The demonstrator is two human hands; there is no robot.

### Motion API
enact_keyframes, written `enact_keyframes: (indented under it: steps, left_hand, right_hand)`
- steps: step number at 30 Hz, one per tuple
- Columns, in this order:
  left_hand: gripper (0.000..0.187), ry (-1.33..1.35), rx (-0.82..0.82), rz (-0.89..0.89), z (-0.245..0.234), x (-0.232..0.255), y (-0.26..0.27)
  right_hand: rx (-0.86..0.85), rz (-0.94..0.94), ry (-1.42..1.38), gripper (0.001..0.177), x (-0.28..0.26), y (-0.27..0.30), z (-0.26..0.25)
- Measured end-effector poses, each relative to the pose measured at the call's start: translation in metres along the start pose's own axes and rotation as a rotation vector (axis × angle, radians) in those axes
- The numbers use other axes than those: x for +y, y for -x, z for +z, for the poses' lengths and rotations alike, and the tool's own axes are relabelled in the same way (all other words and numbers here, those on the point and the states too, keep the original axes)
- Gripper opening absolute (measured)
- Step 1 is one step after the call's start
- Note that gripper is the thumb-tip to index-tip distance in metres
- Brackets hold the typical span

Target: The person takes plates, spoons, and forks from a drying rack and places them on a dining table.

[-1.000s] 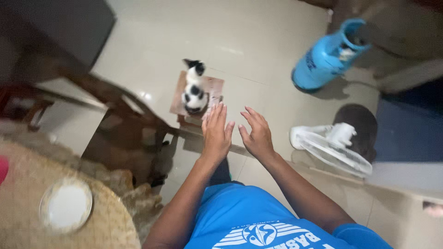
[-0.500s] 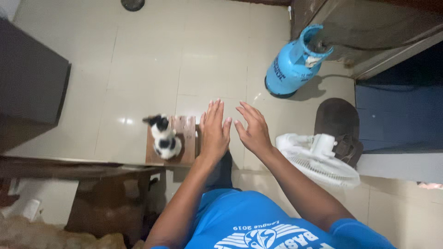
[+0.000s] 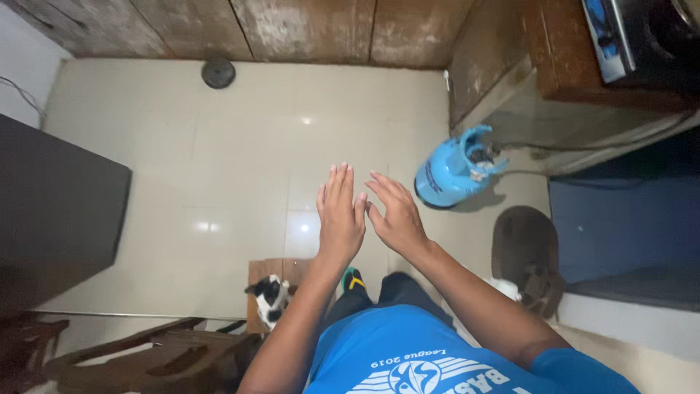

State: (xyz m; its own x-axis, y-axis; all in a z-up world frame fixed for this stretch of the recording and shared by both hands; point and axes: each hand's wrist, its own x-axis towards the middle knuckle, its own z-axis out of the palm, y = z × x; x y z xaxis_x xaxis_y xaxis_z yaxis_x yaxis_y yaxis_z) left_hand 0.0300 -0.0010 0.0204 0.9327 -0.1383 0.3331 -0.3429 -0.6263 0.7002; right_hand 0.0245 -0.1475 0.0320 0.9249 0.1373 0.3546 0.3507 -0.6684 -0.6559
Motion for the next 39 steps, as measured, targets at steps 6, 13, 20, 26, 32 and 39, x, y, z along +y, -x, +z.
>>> enact_keyframes:
  steps: [6,13,20,26,32,39]
  left_hand:
    - [0.054,-0.028,0.022,-0.014,-0.002,-0.013,-0.061]
    - [0.054,-0.053,0.08,-0.029,0.011,-0.042,-0.147]
    - [0.052,0.009,0.115,-0.02,0.023,-0.058,-0.267]
    - [0.049,0.044,0.181,-0.064,0.037,-0.07,-0.347]
    - [0.048,0.044,0.211,-0.111,0.038,-0.097,-0.406]
    - [0.049,0.038,0.234,-0.11,0.029,-0.158,-0.483]
  right_hand:
    - [-0.002,-0.028,-0.018,0.041,0.014,-0.063,0.001]
    - [-0.007,-0.11,-0.027,0.042,0.06,-0.16,0.011]
    - [-0.057,-0.142,-0.058,0.042,0.101,-0.276,0.002]
    - [-0.116,-0.212,-0.069,0.044,0.135,-0.362,0.0]
    - [-0.126,-0.229,-0.07,0.044,0.157,-0.432,0.019]
    - [-0.149,-0.259,-0.074,0.043,0.175,-0.522,0.062]
